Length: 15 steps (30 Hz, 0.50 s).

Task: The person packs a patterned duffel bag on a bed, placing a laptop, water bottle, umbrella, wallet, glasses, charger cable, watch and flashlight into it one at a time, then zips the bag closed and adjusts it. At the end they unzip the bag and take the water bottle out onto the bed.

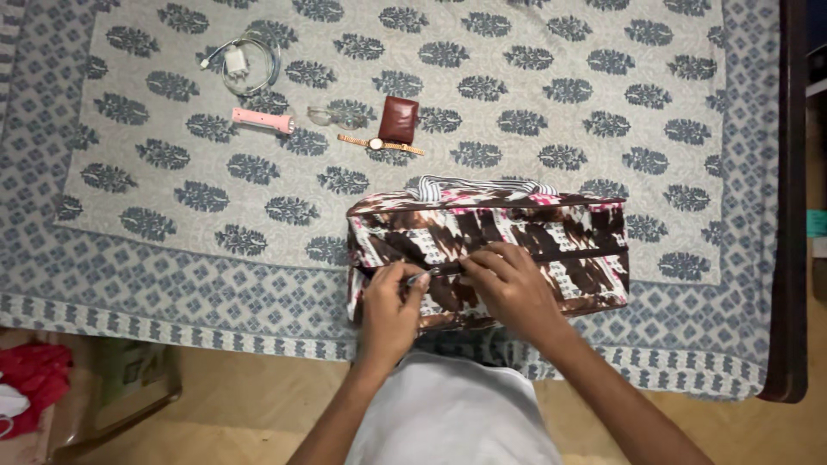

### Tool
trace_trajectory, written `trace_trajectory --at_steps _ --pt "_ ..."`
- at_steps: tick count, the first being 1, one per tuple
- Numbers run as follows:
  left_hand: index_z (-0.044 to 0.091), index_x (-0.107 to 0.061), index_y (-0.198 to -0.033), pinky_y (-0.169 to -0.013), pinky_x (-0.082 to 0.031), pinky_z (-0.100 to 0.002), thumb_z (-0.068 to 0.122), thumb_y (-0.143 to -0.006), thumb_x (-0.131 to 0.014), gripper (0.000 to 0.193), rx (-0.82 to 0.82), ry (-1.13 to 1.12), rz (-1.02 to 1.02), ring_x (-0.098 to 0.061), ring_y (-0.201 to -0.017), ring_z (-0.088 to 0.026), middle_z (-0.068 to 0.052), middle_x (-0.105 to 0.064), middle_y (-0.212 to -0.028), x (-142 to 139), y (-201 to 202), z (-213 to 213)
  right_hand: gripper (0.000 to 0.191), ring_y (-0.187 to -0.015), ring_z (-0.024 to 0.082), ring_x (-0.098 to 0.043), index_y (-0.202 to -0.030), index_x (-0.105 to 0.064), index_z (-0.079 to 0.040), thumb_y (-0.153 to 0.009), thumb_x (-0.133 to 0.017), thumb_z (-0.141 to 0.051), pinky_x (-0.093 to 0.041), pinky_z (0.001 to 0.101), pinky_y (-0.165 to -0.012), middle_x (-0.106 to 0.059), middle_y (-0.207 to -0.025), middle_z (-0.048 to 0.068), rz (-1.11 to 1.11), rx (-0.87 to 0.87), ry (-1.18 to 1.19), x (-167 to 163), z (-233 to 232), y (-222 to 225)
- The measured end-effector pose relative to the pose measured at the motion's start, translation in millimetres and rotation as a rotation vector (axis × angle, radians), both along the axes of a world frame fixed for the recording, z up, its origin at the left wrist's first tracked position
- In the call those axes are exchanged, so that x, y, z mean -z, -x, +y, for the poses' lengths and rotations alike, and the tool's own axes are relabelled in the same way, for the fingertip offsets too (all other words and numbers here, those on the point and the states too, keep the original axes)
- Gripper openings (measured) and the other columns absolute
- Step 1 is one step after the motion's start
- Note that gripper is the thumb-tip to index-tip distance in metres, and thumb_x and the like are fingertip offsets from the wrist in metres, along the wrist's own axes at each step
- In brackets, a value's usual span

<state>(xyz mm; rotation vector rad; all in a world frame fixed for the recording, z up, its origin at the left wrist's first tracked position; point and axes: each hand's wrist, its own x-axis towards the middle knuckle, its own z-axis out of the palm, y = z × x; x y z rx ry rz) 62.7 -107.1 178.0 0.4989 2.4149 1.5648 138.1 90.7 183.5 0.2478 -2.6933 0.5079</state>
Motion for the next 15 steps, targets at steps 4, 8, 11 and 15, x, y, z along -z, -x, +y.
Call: trace_trajectory --at_steps 4,8,11,15 --pt "0.001 -0.066 -0.093 -0.072 -0.049 -0.043 0.013 -0.092 -0.068 0.012 0.021 -0.04 -0.042 -0.066 -0.083 -0.033 -0.015 -0.068 -0.086 3.2 2.1 1.0 0.026 -0.107 0.029 -0.064 -0.107 -0.072 -0.001 -0.083 -0.078 -0.008 -0.052 0.0464 -0.092 -0.071 -0.108 0.011 -0.002 -0.076 -0.067 -4.1 4.7 8.1" --pt "0.001 -0.066 -0.093 -0.073 -0.049 -0.045 0.013 -0.092 -0.069 0.013 0.055 -0.091 -0.015 -0.066 -0.085 -0.035 -0.016 -0.069 -0.087 2.9 4.6 -0.7 0.032 -0.103 0.029 -0.065 -0.113 -0.071 0.005 -0.083 -0.077 -0.007 -0.053 0.0439 -0.087 -0.07 -0.111 0.015 0.051 -0.204 -0.092 -4.2 -1.8 9.8" --pt "0.001 -0.065 -0.091 -0.073 -0.049 -0.045 0.013 -0.092 -0.069 0.013 0.079 -0.085 0.002 -0.065 -0.085 -0.035 -0.016 -0.068 -0.087 0.6 5.6 -3.1 0.034 -0.1 0.032 -0.066 -0.114 -0.07 0.005 -0.081 -0.075 -0.004 -0.055 0.0436 -0.087 -0.068 -0.11 0.017 0.02 -0.21 -0.042 -0.5 -10.8 13.3" --pt "0.001 -0.064 -0.09 -0.076 -0.049 -0.045 0.012 -0.092 -0.068 0.012 0.08 -0.123 0.029 -0.065 -0.087 -0.036 -0.015 -0.068 -0.089 -4.3 5.4 -4.3 0.033 -0.102 0.035 -0.067 -0.11 -0.07 0.002 -0.077 -0.071 0.0 -0.055 0.0441 -0.092 -0.068 -0.112 0.018 -0.059 -0.171 -0.018 1.1 -14.4 21.6"
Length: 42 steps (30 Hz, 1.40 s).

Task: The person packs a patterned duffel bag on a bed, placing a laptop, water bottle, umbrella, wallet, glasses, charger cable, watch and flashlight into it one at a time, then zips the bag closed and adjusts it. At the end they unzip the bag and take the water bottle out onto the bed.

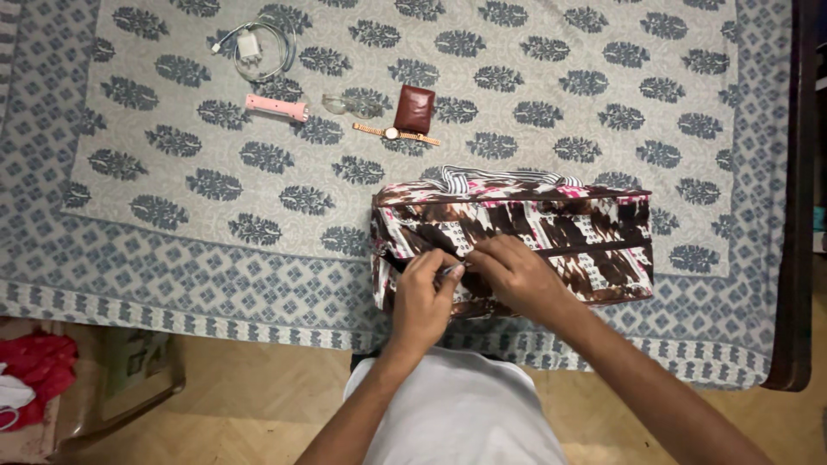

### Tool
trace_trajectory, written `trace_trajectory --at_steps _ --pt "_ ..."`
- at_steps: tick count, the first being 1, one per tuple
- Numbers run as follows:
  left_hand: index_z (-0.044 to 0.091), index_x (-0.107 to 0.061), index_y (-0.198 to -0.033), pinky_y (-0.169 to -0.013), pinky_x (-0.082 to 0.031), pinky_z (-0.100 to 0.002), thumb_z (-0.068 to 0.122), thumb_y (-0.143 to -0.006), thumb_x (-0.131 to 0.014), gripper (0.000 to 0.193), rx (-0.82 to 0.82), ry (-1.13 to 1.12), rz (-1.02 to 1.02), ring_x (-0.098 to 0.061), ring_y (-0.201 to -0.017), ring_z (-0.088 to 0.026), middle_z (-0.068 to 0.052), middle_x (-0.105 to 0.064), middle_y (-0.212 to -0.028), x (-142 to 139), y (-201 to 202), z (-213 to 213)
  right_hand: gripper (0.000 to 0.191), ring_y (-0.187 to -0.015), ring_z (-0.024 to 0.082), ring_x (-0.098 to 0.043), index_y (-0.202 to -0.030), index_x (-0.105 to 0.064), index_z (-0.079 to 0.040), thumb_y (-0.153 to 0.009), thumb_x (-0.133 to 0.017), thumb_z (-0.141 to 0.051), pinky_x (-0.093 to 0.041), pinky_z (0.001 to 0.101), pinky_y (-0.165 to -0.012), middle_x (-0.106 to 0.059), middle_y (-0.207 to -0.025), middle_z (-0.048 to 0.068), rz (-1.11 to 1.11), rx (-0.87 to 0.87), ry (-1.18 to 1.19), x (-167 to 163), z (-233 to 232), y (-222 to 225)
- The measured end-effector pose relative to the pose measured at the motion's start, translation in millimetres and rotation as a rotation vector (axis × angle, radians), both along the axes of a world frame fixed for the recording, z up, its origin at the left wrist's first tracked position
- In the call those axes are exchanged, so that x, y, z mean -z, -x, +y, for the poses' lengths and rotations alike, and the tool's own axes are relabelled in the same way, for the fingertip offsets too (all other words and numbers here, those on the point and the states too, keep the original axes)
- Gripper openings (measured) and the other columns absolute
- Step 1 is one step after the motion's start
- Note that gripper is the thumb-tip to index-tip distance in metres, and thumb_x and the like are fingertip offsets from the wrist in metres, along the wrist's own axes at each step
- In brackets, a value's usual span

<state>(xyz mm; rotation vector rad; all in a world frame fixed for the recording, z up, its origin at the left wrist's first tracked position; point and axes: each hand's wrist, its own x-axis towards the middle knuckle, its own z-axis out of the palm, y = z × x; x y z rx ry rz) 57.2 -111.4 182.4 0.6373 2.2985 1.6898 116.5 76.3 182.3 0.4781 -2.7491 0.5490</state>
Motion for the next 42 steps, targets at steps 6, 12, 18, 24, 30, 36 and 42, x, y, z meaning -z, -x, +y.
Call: trace_trajectory --at_steps 6,12,18,24,30,36,42 --pt "0.003 -0.067 -0.09 -0.072 -0.05 -0.044 0.017 -0.089 -0.072 0.015 -0.038 0.201 -0.099 -0.068 -0.084 -0.034 -0.014 -0.072 -0.09 -1.5 12.5 -19.4 0.037 -0.105 0.035 -0.065 -0.113 -0.069 0.006 -0.077 -0.07 -0.001 -0.055 0.0442 -0.093 -0.067 -0.114 0.02 -0.065 -0.068 -0.095 -10.8 10.1 2.8" --pt "0.003 -0.066 -0.09 -0.064 -0.054 -0.036 0.017 -0.092 -0.072 0.015 -0.079 0.23 -0.212 -0.069 -0.07 -0.019 -0.011 -0.072 -0.081 45.3 58.3 -93.4 0.032 -0.104 0.036 -0.065 -0.11 -0.069 0.006 -0.079 -0.07 -0.002 -0.055 0.0458 -0.093 -0.067 -0.113 0.02 -0.028 -0.05 -0.124 -14.6 7.3 2.9" --pt "0.003 -0.068 -0.09 -0.065 -0.053 -0.03 0.017 -0.093 -0.072 0.015 -0.159 -0.055 -0.552 -0.059 -0.07 -0.01 0.0 -0.064 -0.078 122.1 86.4 -113.4 0.027 -0.1 0.036 -0.066 -0.108 -0.069 0.005 -0.081 -0.07 0.0 -0.056 0.045 -0.088 -0.069 -0.112 0.021 -0.033 -0.018 -0.087 -12.4 4.8 7.8" --pt "0.006 -0.068 -0.112 -0.08 -0.048 -0.033 0.034 -0.1 -0.061 0.031 -0.219 -0.154 -0.657 -0.058 -0.09 -0.013 -0.002 -0.067 -0.103 148.3 75.9 -107.7 0.018 -0.101 0.032 -0.071 -0.109 -0.072 -0.003 -0.091 -0.071 -0.005 -0.063 0.0377 -0.087 -0.071 -0.113 0.019 -0.012 0.081 -0.017 -7.9 27.6 1.3" --pt "0.023 -0.033 -0.155 -0.111 -0.036 -0.047 0.059 -0.099 -0.04 0.067 -0.31 -0.182 -0.991 -0.043 -0.141 -0.021 -0.003 -0.042 -0.157 133.5 64.1 -111.8 0.045 -0.124 0.032 -0.064 -0.144 -0.06 -0.001 -0.114 -0.059 -0.034 -0.056 0.0416 -0.1 -0.064 -0.14 0.022 -0.08 1.087 0.541 -1.3 139.6 -59.6" --pt "0.008 -0.047 -0.151 -0.113 -0.037 -0.038 0.064 -0.1 -0.039 0.076 -0.123 -0.223 -0.748 -0.048 -0.14 -0.029 -0.015 -0.055 -0.152 107.4 39.0 -64.6 0.062 -0.107 0.034 -0.059 -0.151 -0.046 0.0 -0.112 -0.045 -0.048 -0.049 0.0444 -0.085 -0.058 -0.133 0.021 -0.497 1.203 0.816 69.5 203.3 -114.2" --pt "0.001 -0.054 -0.141 -0.1 -0.049 -0.041 0.058 -0.1 -0.048 0.071 -0.266 0.261 -0.388 -0.067 -0.12 -0.037 -0.024 -0.07 -0.127 70.8 27.5 -44.7 0.044 -0.075 0.015 -0.05 -0.128 -0.066 0.005 -0.11 -0.064 -0.036 -0.039 0.0316 -0.062 -0.062 -0.09 0.012 -0.416 1.036 0.944 127.3 215.8 -124.0"
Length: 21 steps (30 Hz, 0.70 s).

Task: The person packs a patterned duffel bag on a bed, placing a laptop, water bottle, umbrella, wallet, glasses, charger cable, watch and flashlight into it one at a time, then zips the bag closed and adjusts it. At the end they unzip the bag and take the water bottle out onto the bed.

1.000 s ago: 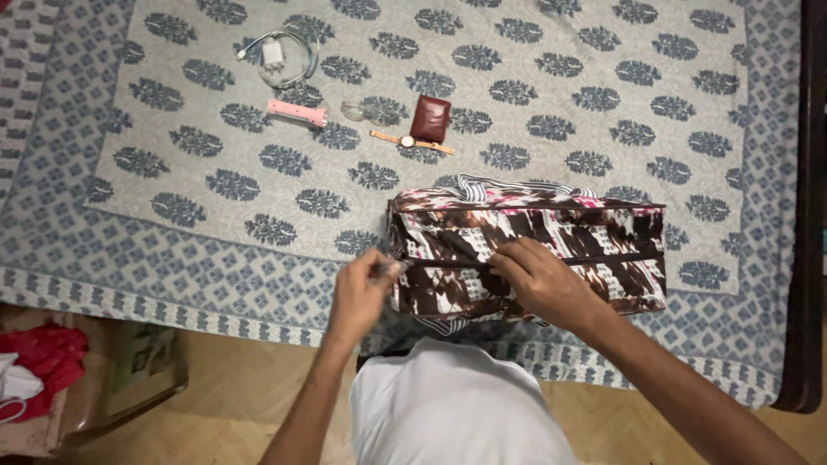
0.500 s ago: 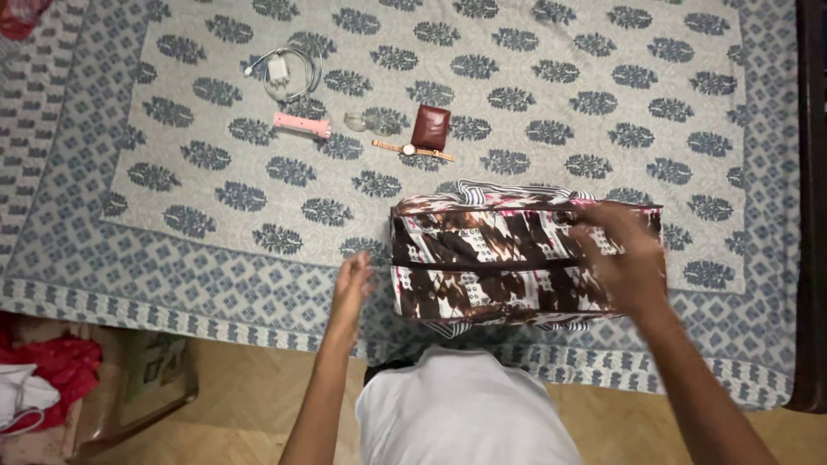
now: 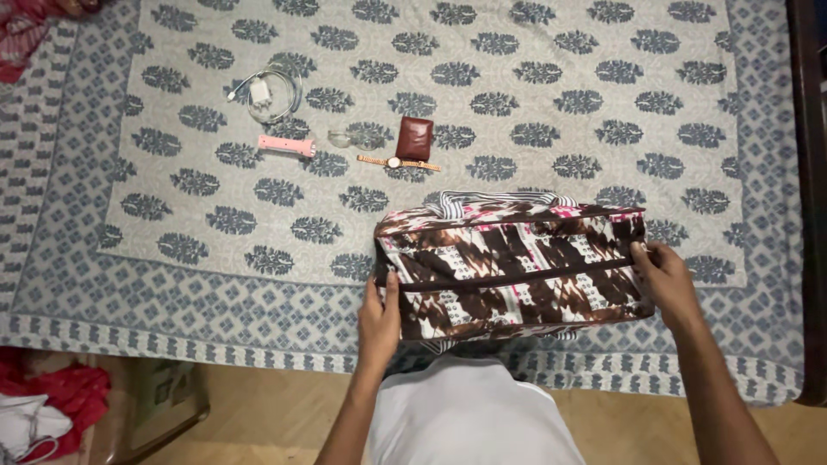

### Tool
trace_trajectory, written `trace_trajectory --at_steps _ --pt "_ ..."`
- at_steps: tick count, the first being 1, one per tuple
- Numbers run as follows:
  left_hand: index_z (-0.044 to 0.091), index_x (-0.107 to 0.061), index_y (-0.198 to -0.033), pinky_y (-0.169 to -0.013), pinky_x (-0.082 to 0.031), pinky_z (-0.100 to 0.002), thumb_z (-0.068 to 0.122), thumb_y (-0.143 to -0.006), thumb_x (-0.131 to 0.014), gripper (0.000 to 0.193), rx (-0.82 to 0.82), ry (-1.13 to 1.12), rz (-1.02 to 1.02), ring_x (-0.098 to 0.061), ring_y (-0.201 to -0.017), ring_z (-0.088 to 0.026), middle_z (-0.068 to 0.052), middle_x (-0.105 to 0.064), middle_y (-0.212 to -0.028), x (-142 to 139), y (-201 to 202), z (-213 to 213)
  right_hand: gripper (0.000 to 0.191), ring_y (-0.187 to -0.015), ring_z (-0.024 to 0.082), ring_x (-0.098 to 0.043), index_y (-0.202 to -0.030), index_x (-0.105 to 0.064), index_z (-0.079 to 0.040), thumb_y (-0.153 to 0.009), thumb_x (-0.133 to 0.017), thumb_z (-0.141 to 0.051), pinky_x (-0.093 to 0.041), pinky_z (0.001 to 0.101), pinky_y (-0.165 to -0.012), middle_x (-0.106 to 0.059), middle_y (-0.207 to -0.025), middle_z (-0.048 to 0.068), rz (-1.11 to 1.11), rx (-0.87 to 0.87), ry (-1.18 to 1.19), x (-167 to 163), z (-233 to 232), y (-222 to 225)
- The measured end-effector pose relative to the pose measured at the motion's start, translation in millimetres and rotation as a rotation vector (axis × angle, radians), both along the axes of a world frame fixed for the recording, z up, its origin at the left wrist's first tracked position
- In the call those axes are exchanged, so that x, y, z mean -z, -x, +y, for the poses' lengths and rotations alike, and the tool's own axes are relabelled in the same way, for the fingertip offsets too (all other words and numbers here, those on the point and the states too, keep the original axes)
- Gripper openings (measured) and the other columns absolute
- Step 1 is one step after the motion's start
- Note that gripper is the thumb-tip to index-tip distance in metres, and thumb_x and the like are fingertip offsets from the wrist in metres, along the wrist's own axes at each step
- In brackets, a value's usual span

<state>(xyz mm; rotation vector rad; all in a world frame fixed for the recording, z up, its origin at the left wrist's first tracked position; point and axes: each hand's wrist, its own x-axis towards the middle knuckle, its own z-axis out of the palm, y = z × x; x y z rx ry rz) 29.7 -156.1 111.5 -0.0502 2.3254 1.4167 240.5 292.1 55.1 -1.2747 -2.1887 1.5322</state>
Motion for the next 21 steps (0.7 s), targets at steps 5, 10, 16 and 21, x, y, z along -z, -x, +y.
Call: trace_trajectory --at_steps 5,10,16,21 --pt "-0.002 -0.048 -0.141 -0.091 -0.051 -0.046 0.059 -0.089 -0.063 0.082 0.013 0.143 0.149 -0.067 -0.11 -0.041 -0.027 -0.068 -0.12 -26.7 -3.2 6.9 0.036 -0.068 0.011 -0.059 -0.109 -0.07 0.002 -0.101 -0.067 -0.033 -0.046 0.0284 -0.059 -0.07 -0.084 0.006 -0.12 0.005 -0.087 -10.0 -1.1 9.3" --pt "0.001 -0.07 -0.113 -0.08 -0.053 -0.05 0.059 -0.091 -0.061 0.063 0.024 0.31 0.186 -0.07 -0.093 -0.043 -0.024 -0.074 -0.099 -34.9 2.0 20.6 0.034 -0.061 0.009 -0.053 -0.105 -0.072 0.003 -0.1 -0.07 -0.031 -0.041 0.0277 -0.052 -0.067 -0.074 0.006 -0.131 0.004 -0.11 -29.4 -16.7 17.4" --pt "0.001 -0.076 -0.092 -0.065 -0.049 -0.056 0.052 -0.098 -0.054 0.056 0.052 0.423 0.247 -0.066 -0.071 -0.048 -0.027 -0.067 -0.072 -16.5 -1.1 16.3 0.025 -0.059 0.005 -0.048 -0.099 -0.072 0.003 -0.099 -0.072 -0.022 -0.036 0.0252 -0.048 -0.064 -0.073 0.001 -0.061 0.096 -0.017 -22.3 -24.3 15.4" --pt "-0.003 -0.068 -0.074 -0.064 -0.046 -0.055 0.05 -0.1 -0.055 0.061 0.098 0.548 0.16 -0.063 -0.065 -0.047 -0.028 -0.062 -0.064 9.2 -11.9 -3.5 0.025 -0.065 0.004 -0.05 -0.097 -0.07 0.005 -0.101 -0.072 -0.02 -0.037 0.0239 -0.053 -0.064 -0.076 0.0 -0.004 0.089 -0.029 -12.4 -32.9 -5.2"
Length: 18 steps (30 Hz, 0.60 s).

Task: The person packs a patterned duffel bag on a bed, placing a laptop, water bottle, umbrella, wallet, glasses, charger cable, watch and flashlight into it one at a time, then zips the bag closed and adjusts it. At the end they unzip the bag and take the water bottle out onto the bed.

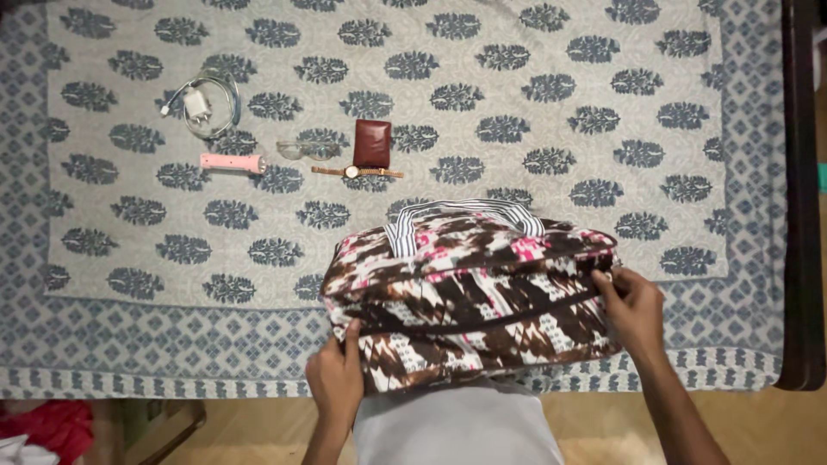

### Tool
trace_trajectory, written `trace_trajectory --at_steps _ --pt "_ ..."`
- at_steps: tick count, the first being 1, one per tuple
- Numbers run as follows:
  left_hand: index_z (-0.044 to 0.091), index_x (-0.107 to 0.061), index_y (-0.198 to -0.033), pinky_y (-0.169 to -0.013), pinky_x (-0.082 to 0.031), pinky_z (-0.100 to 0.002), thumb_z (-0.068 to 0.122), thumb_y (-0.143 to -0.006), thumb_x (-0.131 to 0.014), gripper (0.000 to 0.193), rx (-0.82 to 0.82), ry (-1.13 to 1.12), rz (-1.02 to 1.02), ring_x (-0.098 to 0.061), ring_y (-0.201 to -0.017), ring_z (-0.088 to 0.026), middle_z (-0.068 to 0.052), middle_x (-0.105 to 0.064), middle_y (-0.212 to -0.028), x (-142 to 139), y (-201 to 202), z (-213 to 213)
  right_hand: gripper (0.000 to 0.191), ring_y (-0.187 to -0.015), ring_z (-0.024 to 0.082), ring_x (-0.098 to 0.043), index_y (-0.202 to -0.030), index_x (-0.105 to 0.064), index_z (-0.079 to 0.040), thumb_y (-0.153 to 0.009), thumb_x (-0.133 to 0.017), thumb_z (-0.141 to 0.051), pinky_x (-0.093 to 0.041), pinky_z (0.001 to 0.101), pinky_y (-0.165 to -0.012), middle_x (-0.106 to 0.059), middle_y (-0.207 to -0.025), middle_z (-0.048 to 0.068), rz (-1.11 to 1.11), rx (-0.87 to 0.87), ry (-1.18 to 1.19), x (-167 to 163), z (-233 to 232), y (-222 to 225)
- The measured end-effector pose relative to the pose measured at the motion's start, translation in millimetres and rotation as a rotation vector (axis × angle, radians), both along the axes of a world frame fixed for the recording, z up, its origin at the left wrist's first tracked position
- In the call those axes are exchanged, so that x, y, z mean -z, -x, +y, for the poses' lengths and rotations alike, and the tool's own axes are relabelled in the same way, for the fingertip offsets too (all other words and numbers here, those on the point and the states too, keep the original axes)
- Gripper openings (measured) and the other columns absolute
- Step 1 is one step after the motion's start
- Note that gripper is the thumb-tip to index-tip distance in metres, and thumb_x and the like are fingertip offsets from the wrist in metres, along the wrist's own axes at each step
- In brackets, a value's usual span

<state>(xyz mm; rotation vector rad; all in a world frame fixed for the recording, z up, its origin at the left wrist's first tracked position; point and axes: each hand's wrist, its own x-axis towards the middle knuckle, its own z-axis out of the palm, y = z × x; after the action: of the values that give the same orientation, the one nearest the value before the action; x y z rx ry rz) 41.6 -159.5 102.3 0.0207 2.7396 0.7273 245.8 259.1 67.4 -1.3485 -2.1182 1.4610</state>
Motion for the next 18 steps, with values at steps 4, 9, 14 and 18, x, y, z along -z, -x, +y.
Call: trace_trajectory --at_steps 4,9,14,18 --pt "-0.006 -0.062 -0.067 -0.061 -0.045 -0.053 0.046 -0.1 -0.058 0.061 0.004 -0.023 0.022 -0.06 -0.06 -0.046 -0.028 -0.06 -0.064 16.9 -24.0 -24.3 0.019 -0.075 0.003 -0.054 -0.104 -0.07 0.004 -0.102 -0.071 -0.015 -0.044 0.0211 -0.062 -0.067 -0.084 0.001 0.029 -0.015 -0.066 -0.7 -14.1 -26.0" --pt "-0.005 -0.067 -0.074 -0.055 -0.043 -0.051 0.037 -0.099 -0.058 0.049 0.043 -0.179 0.149 -0.059 -0.056 -0.044 -0.026 -0.062 -0.064 29.5 -42.1 -42.5 0.018 -0.082 0.004 -0.06 -0.11 -0.069 0.005 -0.101 -0.069 -0.01 -0.049 0.0194 -0.066 -0.069 -0.092 0.001 0.093 0.054 -0.046 -3.6 -31.5 -42.4" --pt "-0.006 -0.066 -0.07 -0.052 -0.042 -0.051 0.035 -0.094 -0.063 0.047 -0.028 -0.109 -0.021 -0.055 -0.045 -0.041 -0.026 -0.057 -0.054 21.1 -29.8 -47.2 0.019 -0.082 0.003 -0.059 -0.109 -0.07 0.007 -0.102 -0.07 -0.011 -0.046 0.0185 -0.067 -0.069 -0.093 0.0 0.15 0.124 -0.039 -10.0 -34.9 -33.9" --pt "-0.004 -0.06 -0.06 -0.048 -0.04 -0.05 0.042 -0.1 -0.058 0.061 0.159 -0.038 0.094 -0.05 -0.043 -0.035 -0.022 -0.052 -0.05 12.5 20.2 -29.7 0.023 -0.065 0.004 -0.054 -0.11 -0.072 0.006 -0.101 -0.073 -0.016 -0.042 0.0222 -0.052 -0.066 -0.08 0.001 0.048 0.153 -0.041 -20.6 -14.5 -13.4"
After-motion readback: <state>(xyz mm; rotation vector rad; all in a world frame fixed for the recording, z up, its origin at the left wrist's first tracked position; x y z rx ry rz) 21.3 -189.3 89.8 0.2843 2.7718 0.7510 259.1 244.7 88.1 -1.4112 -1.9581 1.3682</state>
